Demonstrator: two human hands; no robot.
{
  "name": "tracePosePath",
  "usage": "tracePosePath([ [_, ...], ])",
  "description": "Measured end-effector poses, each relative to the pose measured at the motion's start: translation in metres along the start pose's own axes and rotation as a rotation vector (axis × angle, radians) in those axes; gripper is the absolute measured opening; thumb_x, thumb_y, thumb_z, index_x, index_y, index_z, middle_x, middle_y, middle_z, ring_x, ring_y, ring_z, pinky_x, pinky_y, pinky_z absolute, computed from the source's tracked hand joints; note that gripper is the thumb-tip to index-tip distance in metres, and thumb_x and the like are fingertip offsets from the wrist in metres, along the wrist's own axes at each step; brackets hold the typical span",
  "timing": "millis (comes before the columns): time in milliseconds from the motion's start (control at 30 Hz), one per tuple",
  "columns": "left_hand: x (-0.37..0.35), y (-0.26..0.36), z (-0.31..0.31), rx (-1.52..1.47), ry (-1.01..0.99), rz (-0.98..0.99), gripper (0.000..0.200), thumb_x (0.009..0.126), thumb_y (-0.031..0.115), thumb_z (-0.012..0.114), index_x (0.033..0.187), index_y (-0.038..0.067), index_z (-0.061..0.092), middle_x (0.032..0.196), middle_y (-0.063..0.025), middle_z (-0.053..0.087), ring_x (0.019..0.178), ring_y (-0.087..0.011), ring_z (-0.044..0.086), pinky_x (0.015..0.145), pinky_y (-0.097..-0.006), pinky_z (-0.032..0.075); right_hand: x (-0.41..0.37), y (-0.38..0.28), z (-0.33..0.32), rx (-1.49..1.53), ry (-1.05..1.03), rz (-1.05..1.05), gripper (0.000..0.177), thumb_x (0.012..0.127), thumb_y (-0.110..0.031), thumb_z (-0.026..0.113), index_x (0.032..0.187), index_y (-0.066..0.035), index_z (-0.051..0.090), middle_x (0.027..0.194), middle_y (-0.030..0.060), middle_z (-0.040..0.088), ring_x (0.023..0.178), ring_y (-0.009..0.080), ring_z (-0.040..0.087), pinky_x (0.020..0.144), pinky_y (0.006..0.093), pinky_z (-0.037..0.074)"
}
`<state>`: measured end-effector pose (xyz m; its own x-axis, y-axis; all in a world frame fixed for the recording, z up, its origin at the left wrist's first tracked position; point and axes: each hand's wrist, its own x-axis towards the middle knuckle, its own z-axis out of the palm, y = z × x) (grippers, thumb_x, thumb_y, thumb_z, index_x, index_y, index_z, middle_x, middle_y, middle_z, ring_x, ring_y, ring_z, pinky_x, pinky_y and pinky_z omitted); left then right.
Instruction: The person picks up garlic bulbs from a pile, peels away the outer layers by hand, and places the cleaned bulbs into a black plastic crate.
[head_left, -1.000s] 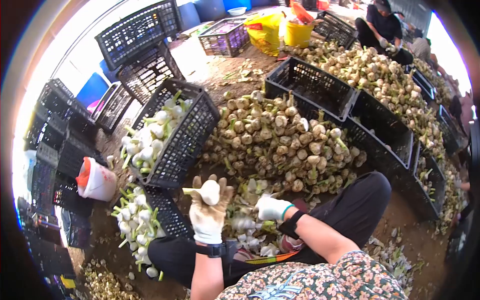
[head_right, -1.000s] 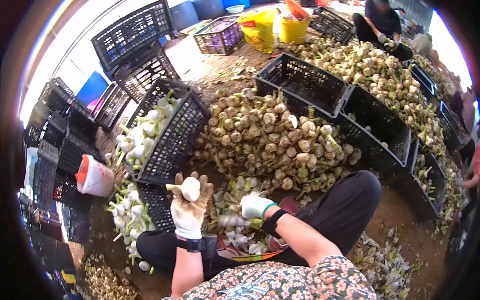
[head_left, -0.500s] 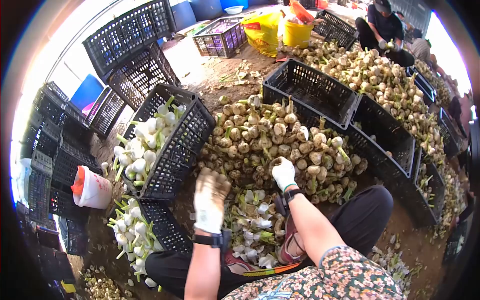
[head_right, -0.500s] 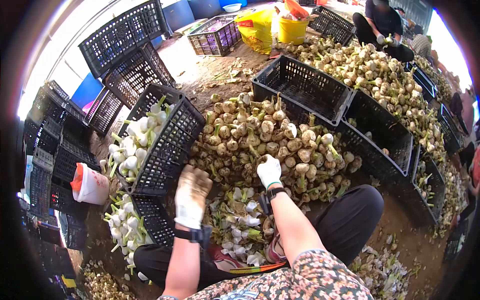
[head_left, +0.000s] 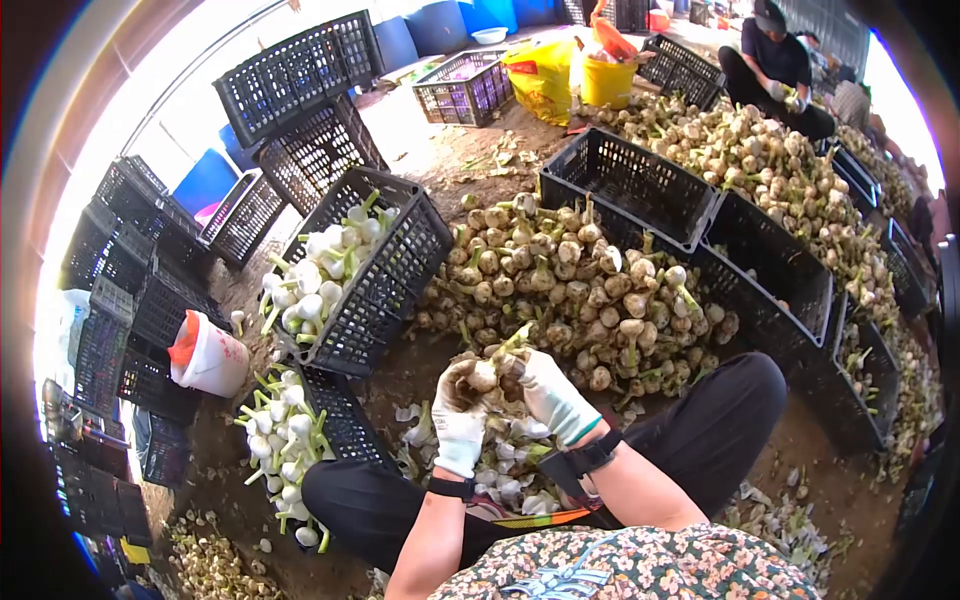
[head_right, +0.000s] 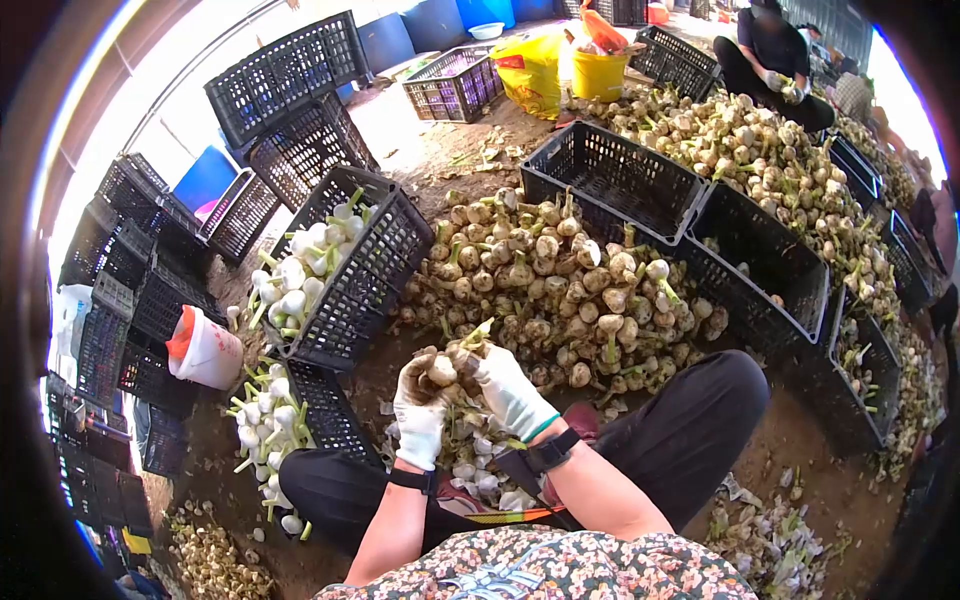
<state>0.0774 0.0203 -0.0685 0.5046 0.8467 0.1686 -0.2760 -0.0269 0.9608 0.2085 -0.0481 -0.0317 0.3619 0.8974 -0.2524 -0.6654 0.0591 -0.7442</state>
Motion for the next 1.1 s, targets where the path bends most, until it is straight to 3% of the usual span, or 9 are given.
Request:
tracePosePath([
  [367, -0.021, 0.029, 0.005, -0.177, 0.020, 0.009, 0.059, 0.073, -0.015, 0.075, 0.122, 0.008, 0.052, 0.130, -0.0063, 0.057, 0.114, -0.0193, 0.059, 0.099, -0.0329, 0.051, -0.020, 0.011, -0.006, 0.206, -0.145, 0.080, 0.042, 0.088, -0.003, 0.069, 0.126, 0.005, 0.055, 0.114, 0.0104, 0.065, 0.096, 0.0165, 0.065, 0.084, 0.0295, 0.054],
  [533, -0.024, 0.029, 0.006, 0.011, -0.086, 0.077, 0.060, 0.075, -0.015, 0.074, 0.124, 0.011, 0.052, 0.139, -0.0075, 0.048, 0.119, -0.0199, 0.055, 0.103, -0.0324, 0.047, -0.033, -0.007, 0.010, 0.056, -0.024, -0.001, 0.037, 0.087, 0.001, 0.067, 0.123, 0.006, 0.057, 0.108, 0.0117, 0.067, 0.095, 0.0193, 0.067, 0.084, 0.0315, 0.054],
  [667, -0.028, 0.041, 0.016, -0.231, -0.006, -0.055, 0.046, 0.085, -0.010, 0.066, 0.126, 0.008, 0.053, 0.126, -0.0059, 0.058, 0.114, -0.0179, 0.058, 0.098, -0.0320, 0.050, -0.030, -0.009, 0.000, 0.214, -0.079, 0.071, 0.034, 0.084, 0.009, 0.060, 0.118, 0.006, 0.059, 0.107, 0.0136, 0.068, 0.096, 0.0212, 0.068, 0.087, 0.0324, 0.054],
  [800, -0.030, 0.055, 0.022, -0.512, 0.032, -0.296, 0.036, 0.095, 0.003, 0.062, 0.128, 0.009, 0.052, 0.122, -0.0064, 0.060, 0.112, -0.0200, 0.060, 0.094, -0.0363, 0.053, -0.031, -0.010, -0.014, -0.042, -0.116, -0.126, 0.045, 0.072, 0.018, 0.043, 0.108, 0.004, 0.066, 0.109, 0.0108, 0.068, 0.100, 0.0210, 0.066, 0.090, 0.0316, 0.051],
  [867, -0.028, 0.051, 0.021, -0.541, 0.033, -0.297, 0.034, 0.097, 0.007, 0.060, 0.129, 0.008, 0.052, 0.119, -0.0057, 0.061, 0.110, -0.0204, 0.060, 0.092, -0.0377, 0.054, -0.015, -0.003, -0.044, -1.026, -0.128, -0.838, 0.031, 0.086, 0.004, 0.066, 0.117, 0.000, 0.064, 0.105, 0.0050, 0.068, 0.091, 0.0136, 0.065, 0.081, 0.0262, 0.050],
  [900, -0.026, 0.057, 0.024, -0.465, 0.058, -0.270, 0.033, 0.096, 0.006, 0.060, 0.129, 0.007, 0.052, 0.119, -0.0051, 0.061, 0.110, -0.0186, 0.060, 0.093, -0.0355, 0.054, -0.015, -0.005, -0.049, -0.957, -0.082, -0.552, 0.034, 0.085, -0.004, 0.070, 0.118, 0.001, 0.063, 0.105, 0.0042, 0.068, 0.091, 0.0110, 0.062, 0.081, 0.0248, 0.047],
  [933, -0.025, 0.060, 0.025, -0.388, 0.084, -0.244, 0.033, 0.096, 0.005, 0.060, 0.129, 0.006, 0.052, 0.119, -0.0045, 0.061, 0.110, -0.0169, 0.060, 0.094, -0.0332, 0.053, -0.022, -0.016, -0.038, -0.956, -0.080, -0.551, 0.034, 0.085, -0.004, 0.070, 0.118, 0.001, 0.063, 0.105, 0.0042, 0.068, 0.091, 0.0110, 0.062, 0.081, 0.0248, 0.047],
  [1000, -0.024, 0.046, 0.019, -0.103, 0.017, -0.060, 0.039, 0.092, -0.007, 0.061, 0.129, 0.004, 0.053, 0.119, -0.0025, 0.059, 0.107, -0.0102, 0.058, 0.096, -0.0244, 0.047, -0.042, -0.034, -0.015, -0.386, -0.084, -0.086, 0.037, 0.084, -0.012, 0.073, 0.117, 0.001, 0.064, 0.107, 0.0044, 0.068, 0.092, 0.0110, 0.061, 0.082, 0.0264, 0.048],
  [1100, -0.027, 0.040, 0.028, -0.025, 0.026, 0.042, 0.045, 0.088, -0.011, 0.063, 0.129, 0.004, 0.053, 0.122, -0.0032, 0.058, 0.106, -0.0115, 0.058, 0.095, -0.0261, 0.048, -0.040, -0.009, -0.011, -0.229, -0.034, -0.115, 0.030, 0.088, -0.009, 0.067, 0.115, 0.002, 0.065, 0.104, 0.0078, 0.070, 0.091, 0.0128, 0.064, 0.082, 0.0274, 0.051],
])
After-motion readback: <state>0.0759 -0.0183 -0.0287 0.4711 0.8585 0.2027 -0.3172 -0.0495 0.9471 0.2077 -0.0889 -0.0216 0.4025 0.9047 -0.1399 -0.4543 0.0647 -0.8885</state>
